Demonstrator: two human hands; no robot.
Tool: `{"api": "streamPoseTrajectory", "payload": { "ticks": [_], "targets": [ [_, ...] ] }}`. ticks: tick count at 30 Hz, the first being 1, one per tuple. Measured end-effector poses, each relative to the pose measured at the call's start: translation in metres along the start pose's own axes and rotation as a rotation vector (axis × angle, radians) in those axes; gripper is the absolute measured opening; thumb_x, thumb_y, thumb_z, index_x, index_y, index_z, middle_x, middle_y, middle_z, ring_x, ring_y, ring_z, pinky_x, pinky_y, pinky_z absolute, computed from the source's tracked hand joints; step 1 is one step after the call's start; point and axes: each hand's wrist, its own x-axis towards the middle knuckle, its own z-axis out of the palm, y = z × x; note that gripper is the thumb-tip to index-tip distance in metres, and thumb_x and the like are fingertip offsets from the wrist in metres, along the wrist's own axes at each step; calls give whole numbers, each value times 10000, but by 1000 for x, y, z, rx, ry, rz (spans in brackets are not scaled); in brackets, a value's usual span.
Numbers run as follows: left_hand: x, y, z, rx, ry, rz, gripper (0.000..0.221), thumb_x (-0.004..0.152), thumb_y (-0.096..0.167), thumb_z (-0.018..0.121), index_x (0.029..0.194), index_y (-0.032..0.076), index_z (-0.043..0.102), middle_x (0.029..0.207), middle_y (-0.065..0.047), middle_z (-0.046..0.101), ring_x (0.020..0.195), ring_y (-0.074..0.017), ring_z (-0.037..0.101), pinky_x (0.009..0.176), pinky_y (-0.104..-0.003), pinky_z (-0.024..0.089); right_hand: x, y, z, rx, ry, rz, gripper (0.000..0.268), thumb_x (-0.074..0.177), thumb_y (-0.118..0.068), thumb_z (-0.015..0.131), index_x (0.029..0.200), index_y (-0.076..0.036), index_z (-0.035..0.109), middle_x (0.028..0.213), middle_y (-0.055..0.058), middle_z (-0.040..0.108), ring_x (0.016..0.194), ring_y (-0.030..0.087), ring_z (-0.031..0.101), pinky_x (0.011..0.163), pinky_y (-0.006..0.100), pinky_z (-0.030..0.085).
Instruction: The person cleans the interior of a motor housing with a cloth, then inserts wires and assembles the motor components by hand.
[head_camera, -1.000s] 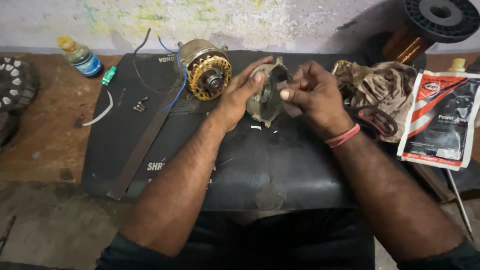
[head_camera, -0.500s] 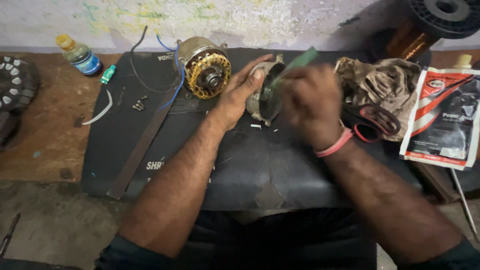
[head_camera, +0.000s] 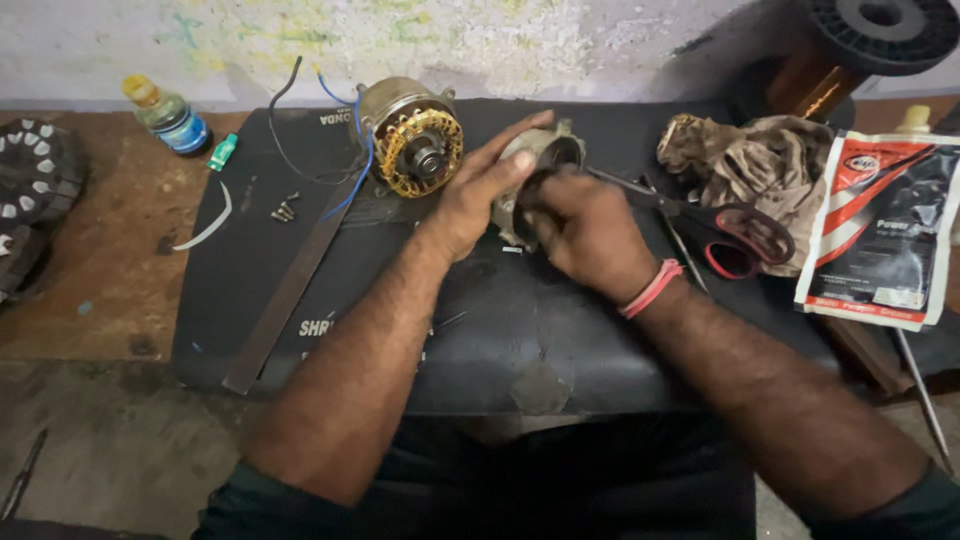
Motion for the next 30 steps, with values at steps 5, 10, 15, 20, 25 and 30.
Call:
{"api": "streamPoseTrajectory", "payload": {
  "ticks": [5,10,15,20,25,30],
  "targets": [
    [3,-1,5,42,-2,47,650,1006,410,609,1551,81,476,1470,-133,598,1363,-246,564,1176,-381,442,3,18,7,991,61,636,95,951,-57,694,997,26,696,800,50,717,623,114,630,546,271,491],
    [2,-7,-1,12,25,67,602,1011,393,599,1510,67,515,1418,-121,622,1329,-228,586,1162,-361,464,9,9,-5,49,-95,83,142,865,-5,690,1000,-48,703,898,85,678,759,277,636,636,385,510],
    [0,-8,-5,-25,24,74,534,1019,362,596,1463,69,549,1380,-115,625,1290,-223,582,1138,-364,466,25,3,-37,-577,-308,-578,278,716,-95,668,994,-89,667,997,80,629,947,340,645,809,471,539],
    [-1,-12,-5,26,27,90,532,1017,361,594,1468,83,547,1412,-101,608,1314,-207,569,1149,-352,455,11,1,-20,-376,-259,-391,206,817,-105,644,1014,-49,621,1049,125,614,915,328,609,802,443,517],
    [-1,-8,-4,31,31,41,566,995,383,609,1486,113,534,1339,-97,618,1230,-222,598,1104,-359,507,-4,-10,33,701,246,576,226,814,-96,620,1035,-50,631,1001,94,634,863,275,618,734,403,531],
    [-1,-12,-4,-28,9,52,569,983,378,629,1478,117,525,1381,-99,617,1270,-222,602,1113,-353,506,-9,-17,32,612,240,586,289,781,-116,615,1062,-52,642,1018,84,644,874,274,625,718,397,543]
  ]
}}
